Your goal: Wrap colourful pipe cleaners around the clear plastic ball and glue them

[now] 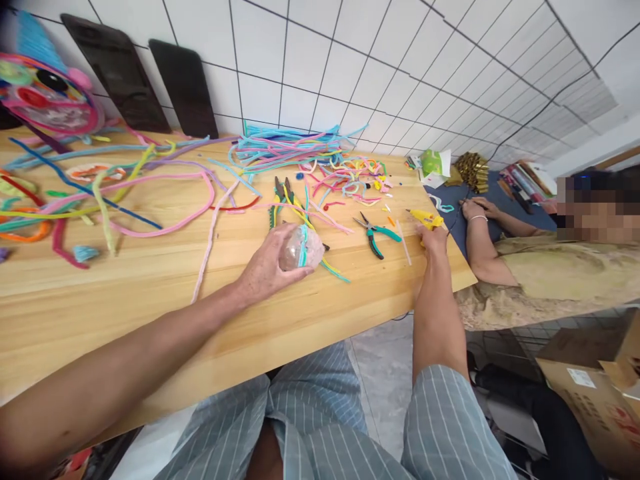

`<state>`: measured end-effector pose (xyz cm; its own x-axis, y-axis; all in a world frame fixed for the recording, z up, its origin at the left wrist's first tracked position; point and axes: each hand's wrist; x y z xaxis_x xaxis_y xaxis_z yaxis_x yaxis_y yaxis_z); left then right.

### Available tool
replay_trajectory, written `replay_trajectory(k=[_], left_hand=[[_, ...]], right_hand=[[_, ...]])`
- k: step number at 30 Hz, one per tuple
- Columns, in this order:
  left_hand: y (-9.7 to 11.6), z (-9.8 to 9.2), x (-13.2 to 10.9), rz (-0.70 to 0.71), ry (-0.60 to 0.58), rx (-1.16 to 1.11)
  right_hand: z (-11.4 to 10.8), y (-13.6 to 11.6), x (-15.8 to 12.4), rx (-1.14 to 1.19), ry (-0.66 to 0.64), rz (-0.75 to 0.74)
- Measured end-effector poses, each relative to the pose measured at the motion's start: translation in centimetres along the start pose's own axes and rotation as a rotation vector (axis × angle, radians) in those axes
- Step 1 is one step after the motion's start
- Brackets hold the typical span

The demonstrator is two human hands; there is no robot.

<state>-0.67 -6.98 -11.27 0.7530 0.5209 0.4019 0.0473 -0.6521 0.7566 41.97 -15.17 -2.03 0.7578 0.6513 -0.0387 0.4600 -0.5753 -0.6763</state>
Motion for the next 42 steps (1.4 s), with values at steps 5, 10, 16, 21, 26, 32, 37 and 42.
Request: replay_trajectory(k=[5, 10, 16, 21, 26, 32, 37, 42], left_hand=[[-0.1, -0.2, 0.1, 0.037, 0.026, 0.011], [0.4, -0.7, -0.3, 0.009, 0.049, 0.020], [1.3, -1.3, -1.3, 0.055, 0.058, 0.053], [1.8, -2.3, -1.5, -0.016, 0.118, 0.127], [1.9, -2.1, -1.6, -0.006, 0.025, 0.117], [2.1, -1.4, -1.7, 0.069, -0.027, 0.141], [2.2, -1.5, -1.6, 0.050, -0.065, 0.104], [2.2, -1.3, -1.4, 0.060, -0.061, 0.032]], right_hand=[[-0.4, 0.7, -2.1, 0.006, 0.031, -0.136], [-1.5, 1.0, -3.5, -0.092, 0.184, -0.225], [2.9, -1.2, -9.1, -0.125, -0.171, -0.494], [6.1, -6.0, -13.2, -0.264, -0.508, -0.814], [7.4, -8.8, -10.2, -0.379, -0.440, -0.738], [10.7, -9.8, -6.5, -0.430, -0.568, -0.708], [11.9, -10.3, -6.4, -0.399, -0.619, -0.692], [9.4, -12.0, -7.8, 0.134, -0.844, -0.577]])
Point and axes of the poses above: each hand's wrist, its own x-axis towards the middle knuckle, its own z-axis out of the palm, y = z × x, and after that the axes turned 15 degrees about -y, right-handed
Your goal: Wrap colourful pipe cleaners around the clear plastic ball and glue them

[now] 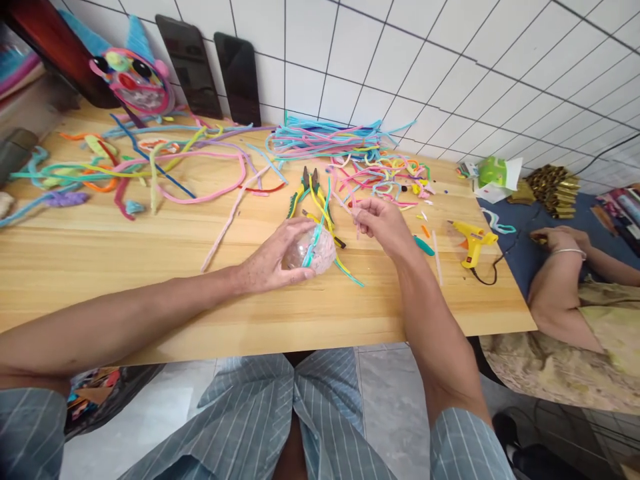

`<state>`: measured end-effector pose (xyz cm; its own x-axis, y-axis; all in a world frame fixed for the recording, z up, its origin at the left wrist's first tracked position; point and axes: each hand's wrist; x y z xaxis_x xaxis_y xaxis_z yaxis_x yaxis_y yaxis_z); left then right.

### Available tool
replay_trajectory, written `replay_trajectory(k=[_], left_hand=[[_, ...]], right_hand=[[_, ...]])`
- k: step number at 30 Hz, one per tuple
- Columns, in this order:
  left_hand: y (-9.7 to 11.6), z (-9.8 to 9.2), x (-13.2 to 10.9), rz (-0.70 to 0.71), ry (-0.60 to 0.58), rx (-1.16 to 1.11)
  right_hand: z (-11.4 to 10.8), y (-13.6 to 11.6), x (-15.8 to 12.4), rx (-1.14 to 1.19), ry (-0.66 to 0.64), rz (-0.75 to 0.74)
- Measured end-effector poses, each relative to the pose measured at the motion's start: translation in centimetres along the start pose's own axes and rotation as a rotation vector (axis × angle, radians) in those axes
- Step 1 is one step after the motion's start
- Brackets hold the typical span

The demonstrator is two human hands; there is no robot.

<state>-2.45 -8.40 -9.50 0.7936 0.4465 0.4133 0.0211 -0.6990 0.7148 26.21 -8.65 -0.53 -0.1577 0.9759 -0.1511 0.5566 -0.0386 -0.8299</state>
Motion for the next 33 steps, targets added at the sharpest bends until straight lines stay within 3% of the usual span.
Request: replay_trajectory(k=[3, 8, 13, 24, 33], left_hand=[[0.0, 0.2, 0.1, 0.011, 0.031, -0.010], [0.0, 0.4, 0.4, -0.008, 0.052, 0.000], [-0.1, 0.4, 0.5, 0.011, 0.067, -0.009], [-0.4, 0.6, 0.6, 0.082, 0.115, 0.058], [-0.3, 0.4, 0.6, 0.095, 0.101, 0.034]], right_hand=[[0.3, -2.6, -0.9, 0.399, -0.085, -0.086], [3.1, -5.1, -2.0, 0.474, -0.135, -0.165], [5.4, -4.7, -2.5, 0.450, -0.036, -0.257], [6.5, -3.0, -2.2, 0.434, 0.114, -0.337], [6.0, -2.8, -2.7, 0.504, 0.072, -0.345]])
Point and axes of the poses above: each hand's wrist, its own x-axis towards the middle knuckle, its own z-axis out of the palm, y = z × x, and after that the axes turned 15 degrees about -y, right-handed
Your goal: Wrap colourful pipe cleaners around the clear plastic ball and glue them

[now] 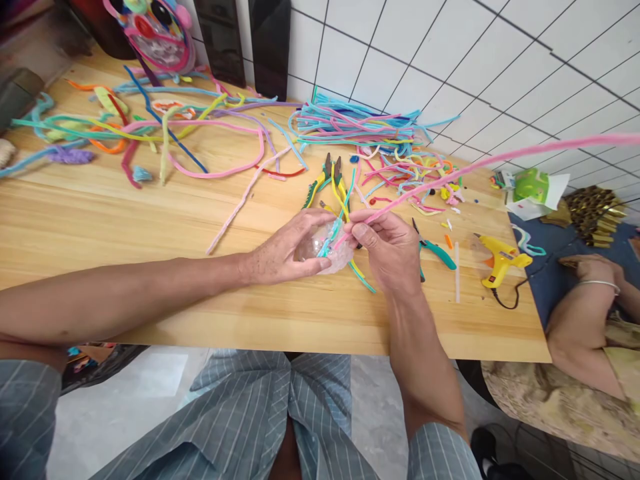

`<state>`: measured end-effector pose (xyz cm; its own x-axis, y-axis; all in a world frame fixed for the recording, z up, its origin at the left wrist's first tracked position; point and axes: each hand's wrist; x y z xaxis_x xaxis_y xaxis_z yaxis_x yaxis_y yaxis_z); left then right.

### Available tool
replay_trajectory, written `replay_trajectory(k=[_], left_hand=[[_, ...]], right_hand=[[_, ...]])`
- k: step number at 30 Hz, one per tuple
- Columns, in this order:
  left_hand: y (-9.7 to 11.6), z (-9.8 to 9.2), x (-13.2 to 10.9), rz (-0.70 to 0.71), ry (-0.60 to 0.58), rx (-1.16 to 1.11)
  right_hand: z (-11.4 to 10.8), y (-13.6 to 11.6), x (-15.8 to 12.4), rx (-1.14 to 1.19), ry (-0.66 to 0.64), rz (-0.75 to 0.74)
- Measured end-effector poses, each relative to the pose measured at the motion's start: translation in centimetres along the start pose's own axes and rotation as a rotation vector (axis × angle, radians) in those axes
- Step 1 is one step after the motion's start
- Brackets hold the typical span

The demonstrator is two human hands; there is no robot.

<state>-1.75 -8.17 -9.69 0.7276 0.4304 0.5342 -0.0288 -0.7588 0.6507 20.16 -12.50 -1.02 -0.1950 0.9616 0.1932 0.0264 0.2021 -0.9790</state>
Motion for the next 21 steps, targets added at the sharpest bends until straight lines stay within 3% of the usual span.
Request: replay_trajectory(k=[8, 21], left_hand=[[-0.1, 0.0, -0.1, -0.043, -0.030, -0.018], [0.2, -0.2, 0.0, -0.067, -0.040, -0.058]], right_hand=[[0.8, 0.8, -0.5, -0.178, 0.114, -0.099], [1.4, 0.9, -0.8, -0.330, 0.142, -0.220]])
Point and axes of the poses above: each hand's wrist, its own x-axis towards the middle knuckle, its own z-axis out of the palm, y = z × x, and after that the axes turned 15 degrees about -y, right-handed
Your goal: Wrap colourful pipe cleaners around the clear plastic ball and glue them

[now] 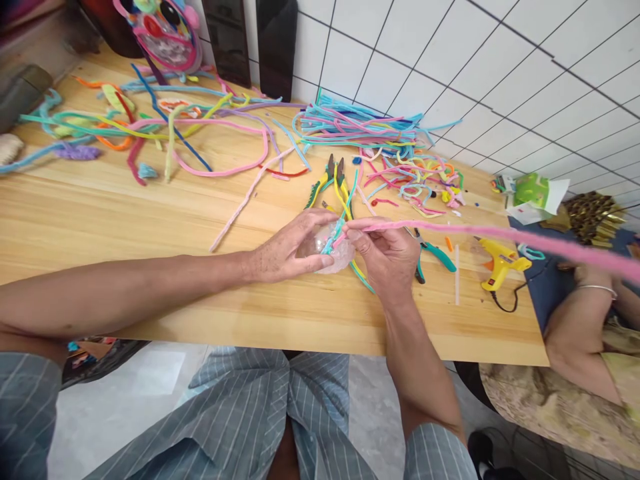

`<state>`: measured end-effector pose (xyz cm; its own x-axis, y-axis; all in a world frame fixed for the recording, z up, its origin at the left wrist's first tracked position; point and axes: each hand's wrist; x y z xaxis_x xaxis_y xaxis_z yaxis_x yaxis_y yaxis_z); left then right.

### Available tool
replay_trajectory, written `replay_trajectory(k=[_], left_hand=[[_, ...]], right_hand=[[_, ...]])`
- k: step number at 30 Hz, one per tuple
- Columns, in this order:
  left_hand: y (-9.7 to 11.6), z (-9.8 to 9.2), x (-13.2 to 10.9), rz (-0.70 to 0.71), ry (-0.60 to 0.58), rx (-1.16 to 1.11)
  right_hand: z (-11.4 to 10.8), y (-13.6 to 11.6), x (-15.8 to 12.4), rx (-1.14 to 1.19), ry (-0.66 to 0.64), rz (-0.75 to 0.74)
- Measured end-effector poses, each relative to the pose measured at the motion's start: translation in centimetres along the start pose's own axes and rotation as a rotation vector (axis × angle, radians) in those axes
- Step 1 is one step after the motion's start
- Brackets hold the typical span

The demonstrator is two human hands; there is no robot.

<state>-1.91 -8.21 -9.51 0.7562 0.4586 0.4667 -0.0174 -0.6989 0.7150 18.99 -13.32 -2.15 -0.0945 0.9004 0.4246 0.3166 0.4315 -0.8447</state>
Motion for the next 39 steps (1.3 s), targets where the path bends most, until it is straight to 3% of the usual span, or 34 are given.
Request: replay_trajectory(k=[9, 17, 31, 39], left_hand=[[-0.1, 0.1, 0.0, -0.005, 0.000, -0.032], [-0.1, 0.2, 0.1, -0.011, 0.006, -0.009], [0.0, 0.1, 0.2, -0.004, 0.000, 0.012], [-0.1, 0.2, 0.1, -0.004, 0.000, 0.001]], right_hand=[[-0.6, -0.1, 0.2, -0.095, -0.125, -0.074], [-1.6, 0.6, 0.1, -0.201, -0.231, -0.032], [-0.9, 0.1, 0.3, -0.033, -0.116, 0.077], [-1.0, 0.0, 0.3, -0.089, -0.189, 0.057]])
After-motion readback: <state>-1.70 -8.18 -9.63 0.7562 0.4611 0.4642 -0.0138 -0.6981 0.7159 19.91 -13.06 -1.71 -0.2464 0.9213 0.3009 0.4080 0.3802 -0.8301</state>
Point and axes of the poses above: each hand's wrist, its own x-axis towards the middle knuckle, its own z-axis out of the palm, y = z × x, and after that the axes turned 15 degrees about -y, right-handed
